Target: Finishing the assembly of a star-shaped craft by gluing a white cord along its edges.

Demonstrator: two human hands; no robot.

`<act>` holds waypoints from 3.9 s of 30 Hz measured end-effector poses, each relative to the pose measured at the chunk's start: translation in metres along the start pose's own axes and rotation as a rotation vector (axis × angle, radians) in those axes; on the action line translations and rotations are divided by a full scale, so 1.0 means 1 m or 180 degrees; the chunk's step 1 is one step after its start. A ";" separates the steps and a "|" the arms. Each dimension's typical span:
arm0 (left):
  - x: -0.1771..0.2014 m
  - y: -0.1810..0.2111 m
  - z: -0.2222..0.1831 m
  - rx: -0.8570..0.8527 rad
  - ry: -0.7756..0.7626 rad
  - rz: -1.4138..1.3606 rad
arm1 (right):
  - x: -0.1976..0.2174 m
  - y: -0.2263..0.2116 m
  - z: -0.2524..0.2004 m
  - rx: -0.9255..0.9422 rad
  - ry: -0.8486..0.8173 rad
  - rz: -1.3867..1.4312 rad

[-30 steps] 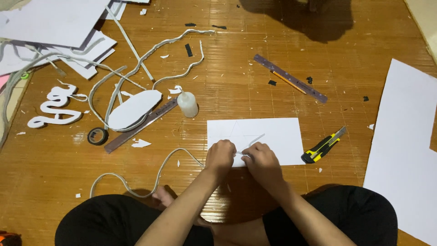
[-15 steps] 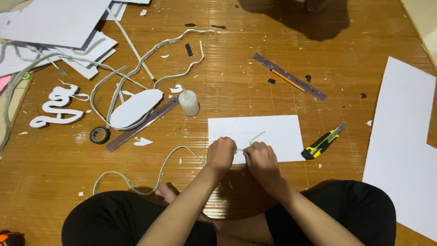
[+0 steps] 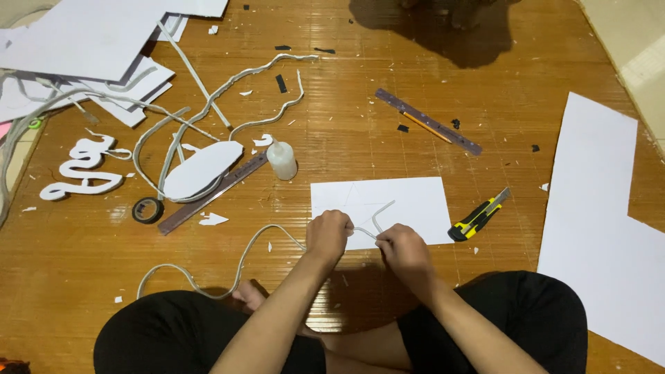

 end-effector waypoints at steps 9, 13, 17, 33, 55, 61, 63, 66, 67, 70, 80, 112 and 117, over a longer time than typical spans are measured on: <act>0.014 0.004 0.000 0.0088 -0.0173 -0.0140 | 0.011 0.003 0.021 -0.0674 0.0009 0.1164; 0.027 0.012 -0.002 0.0151 -0.0131 -0.0246 | 0.015 -0.005 0.025 -0.0837 -0.0049 0.1142; 0.024 0.013 0.000 0.0243 -0.0142 -0.0322 | 0.011 -0.003 0.027 -0.1268 -0.0338 0.0901; 0.020 -0.010 -0.012 0.0282 -0.0438 0.0684 | 0.025 -0.021 0.015 -0.0810 -0.0356 0.0609; 0.028 0.002 -0.023 0.0228 -0.0212 0.0719 | 0.011 -0.008 0.010 -0.0867 -0.0661 0.0439; 0.017 -0.010 -0.019 0.0169 -0.0123 0.0562 | 0.006 -0.008 0.003 -0.0594 -0.0628 0.0029; 0.023 0.000 -0.019 -0.0122 -0.0058 0.0817 | 0.008 -0.012 0.002 -0.0379 -0.0504 -0.0030; 0.024 0.000 -0.019 -0.0210 0.0001 0.1028 | 0.014 -0.015 -0.003 -0.0321 -0.0367 0.0034; 0.025 -0.001 -0.018 -0.0215 0.0015 0.1032 | 0.014 -0.018 -0.003 -0.0314 -0.0354 0.0033; 0.023 -0.007 -0.016 -0.0198 -0.0033 0.1096 | 0.016 -0.024 -0.008 -0.0444 -0.0352 0.0150; 0.033 -0.020 -0.017 -0.0516 0.0012 0.1385 | 0.011 -0.035 -0.013 -0.0411 -0.0668 0.0401; 0.038 -0.068 -0.009 -0.0399 -0.0197 0.1954 | 0.008 -0.038 -0.014 -0.0371 -0.0994 0.0485; 0.032 -0.070 -0.016 -0.0230 -0.0495 0.1561 | 0.008 -0.032 -0.013 -0.0433 -0.0952 0.0333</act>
Point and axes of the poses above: each hand's wrist, its own z-axis towards the middle knuckle, its own x-axis out of the back of the hand, y = z × x, the point moved 6 cm from there along z, towards the middle knuckle, and after that the axes turned 1 degree about z, right-handed, at the moved point
